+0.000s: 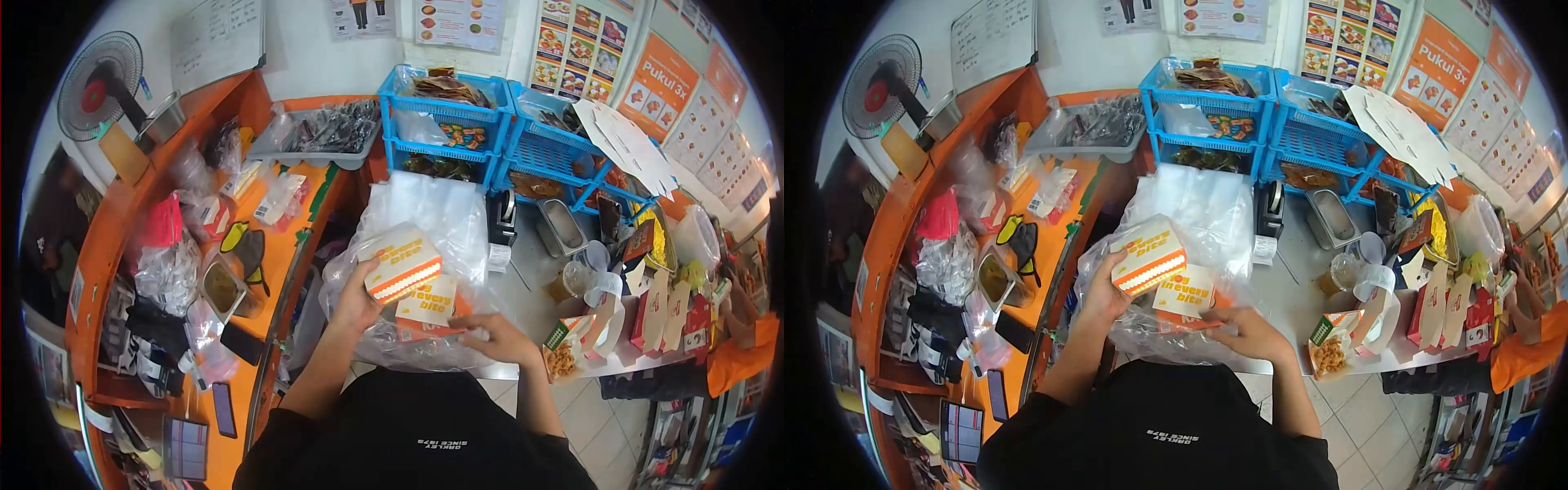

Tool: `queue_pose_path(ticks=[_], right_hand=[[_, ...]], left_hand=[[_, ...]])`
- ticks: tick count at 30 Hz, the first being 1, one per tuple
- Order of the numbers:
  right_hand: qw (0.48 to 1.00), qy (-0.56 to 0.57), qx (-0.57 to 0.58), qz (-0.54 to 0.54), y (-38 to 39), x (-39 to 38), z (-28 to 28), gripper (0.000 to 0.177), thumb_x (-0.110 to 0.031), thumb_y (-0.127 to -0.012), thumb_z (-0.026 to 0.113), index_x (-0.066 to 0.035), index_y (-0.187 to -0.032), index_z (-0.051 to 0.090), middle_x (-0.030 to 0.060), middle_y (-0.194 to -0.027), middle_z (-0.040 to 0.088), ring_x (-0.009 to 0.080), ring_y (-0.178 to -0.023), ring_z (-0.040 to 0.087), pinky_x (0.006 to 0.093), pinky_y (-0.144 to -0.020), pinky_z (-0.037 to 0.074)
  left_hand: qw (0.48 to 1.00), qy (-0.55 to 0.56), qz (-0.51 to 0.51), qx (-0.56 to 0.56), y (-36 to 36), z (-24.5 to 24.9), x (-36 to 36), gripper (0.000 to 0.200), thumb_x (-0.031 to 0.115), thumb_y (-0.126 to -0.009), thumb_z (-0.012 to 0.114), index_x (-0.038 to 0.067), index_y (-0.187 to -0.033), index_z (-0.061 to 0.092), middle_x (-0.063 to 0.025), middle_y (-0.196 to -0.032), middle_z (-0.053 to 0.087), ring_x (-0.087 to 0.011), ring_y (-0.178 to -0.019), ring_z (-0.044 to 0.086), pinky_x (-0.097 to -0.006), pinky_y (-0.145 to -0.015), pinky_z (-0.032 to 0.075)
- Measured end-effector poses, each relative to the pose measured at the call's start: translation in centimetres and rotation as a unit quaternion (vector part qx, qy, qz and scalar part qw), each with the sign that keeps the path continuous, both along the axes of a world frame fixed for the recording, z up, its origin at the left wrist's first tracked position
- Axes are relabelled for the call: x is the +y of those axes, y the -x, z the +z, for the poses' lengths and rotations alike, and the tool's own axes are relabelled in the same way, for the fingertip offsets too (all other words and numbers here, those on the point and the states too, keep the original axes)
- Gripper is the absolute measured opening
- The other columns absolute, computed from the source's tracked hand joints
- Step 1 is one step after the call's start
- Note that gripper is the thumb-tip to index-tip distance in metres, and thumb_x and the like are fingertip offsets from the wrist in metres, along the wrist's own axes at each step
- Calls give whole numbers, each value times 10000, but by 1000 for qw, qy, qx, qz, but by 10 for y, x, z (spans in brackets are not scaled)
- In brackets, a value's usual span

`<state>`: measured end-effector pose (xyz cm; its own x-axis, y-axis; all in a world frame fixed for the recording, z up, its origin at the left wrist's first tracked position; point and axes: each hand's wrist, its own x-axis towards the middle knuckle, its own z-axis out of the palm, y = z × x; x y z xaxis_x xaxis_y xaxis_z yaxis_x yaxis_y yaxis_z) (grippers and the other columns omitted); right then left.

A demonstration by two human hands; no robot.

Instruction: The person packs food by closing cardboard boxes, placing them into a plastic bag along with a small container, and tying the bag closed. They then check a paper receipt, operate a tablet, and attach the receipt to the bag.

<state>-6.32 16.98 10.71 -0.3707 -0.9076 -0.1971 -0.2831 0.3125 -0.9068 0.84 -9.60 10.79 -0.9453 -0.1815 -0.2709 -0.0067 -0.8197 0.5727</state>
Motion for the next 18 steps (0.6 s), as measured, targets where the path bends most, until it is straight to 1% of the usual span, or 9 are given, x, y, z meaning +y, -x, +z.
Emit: queue_pose_path(ticks=[1, 3, 5, 6, 8, 9, 11, 13, 18], right_hand=[[998, 19, 7, -51, -1, -4, 17, 683, -195, -777, 726, -39, -1357, 401, 221, -1327, 451, 272, -1275, 409, 395, -960, 415], [921, 286, 118, -235, -20, -32, 43, 713, -182, -756, 739, -12, -1344, 375, 215, -1333, 444, 300, -1238, 451, 373, -924, 435], [910, 276, 213, -225, -16, -46, 56, 737, -175, -744, 752, -19, -1348, 361, 217, -1370, 394, 317, -1255, 427, 377, -946, 418], [890, 264, 305, -211, -14, -51, 59, 761, -169, -732, 764, -25, -1352, 346, 218, -1408, 344, 334, -1272, 403, 381, -967, 402], [887, 283, 280, -234, -16, -58, 54, 711, -170, -756, 748, 1, -1322, 354, 227, -1354, 399, 313, -1235, 442, 373, -978, 388], [899, 300, 184, -261, -20, -61, 51, 697, -173, -767, 742, 16, -1312, 352, 227, -1320, 426, 299, -1205, 466, 370, -970, 393], [896, 321, 79, -297, -24, -67, 53, 660, -186, -796, 722, 47, -1289, 350, 215, -1216, 495, 258, -1122, 521, 363, -952, 404], [894, 320, 102, -298, -28, -70, 68, 648, -178, -805, 708, 45, -1294, 345, 213, -1212, 500, 258, -1120, 523, 364, -953, 404], [866, 371, 135, -308, -26, -75, 68, 606, -102, -821, 637, 41, -1318, 323, 213, -1207, 504, 257, -1115, 529, 361, -952, 406]], left_hand=[[1000, -4, -16, -4, -1, 3, 2, 462, 212, -896, 550, 48, -1301, 401, -149, -1259, 492, -266, -1149, 523, -441, -897, 499], [999, 1, -37, -10, -5, 15, 13, 481, 218, -899, 551, 60, -1315, 368, -144, -1270, 478, -263, -1145, 525, -446, -894, 500], [992, 35, -120, 37, -10, 26, 19, 719, 303, -896, 574, 115, -1422, 122, -135, -1358, 375, -271, -1208, 466, -445, -975, 438], [991, 36, -121, 40, -11, 23, 19, 719, 303, -896, 574, 115, -1422, 122, -135, -1358, 375, -271, -1208, 466, -445, -975, 438], [960, 191, -41, 202, -10, 16, 21, 966, 352, -844, 648, 138, -1444, -79, -127, -1418, 272, -276, -1309, 335, -429, -1058, 331], [929, 278, -28, 242, -14, 37, 28, 1161, 348, -777, 715, 159, -1409, -241, -112, -1464, 140, -262, -1379, 160, -415, -1105, 220], [904, 341, -20, 257, -17, 61, 36, 1127, 302, -764, 715, 142, -1428, -182, -116, -1463, 122, -259, -1379, 140, -417, -1104, 220], [869, 465, 28, 167, -12, 54, 31, 930, 187, -735, 678, 80, -1447, 89, -134, -1433, 133, -262, -1348, 180, -401, -1095, 237], [818, 524, 103, 215, -3, 51, 34, 755, 144, -700, 657, 45, -1354, 293, -140, -1391, 194, -260, -1300, 263, -389, -1068, 285]])
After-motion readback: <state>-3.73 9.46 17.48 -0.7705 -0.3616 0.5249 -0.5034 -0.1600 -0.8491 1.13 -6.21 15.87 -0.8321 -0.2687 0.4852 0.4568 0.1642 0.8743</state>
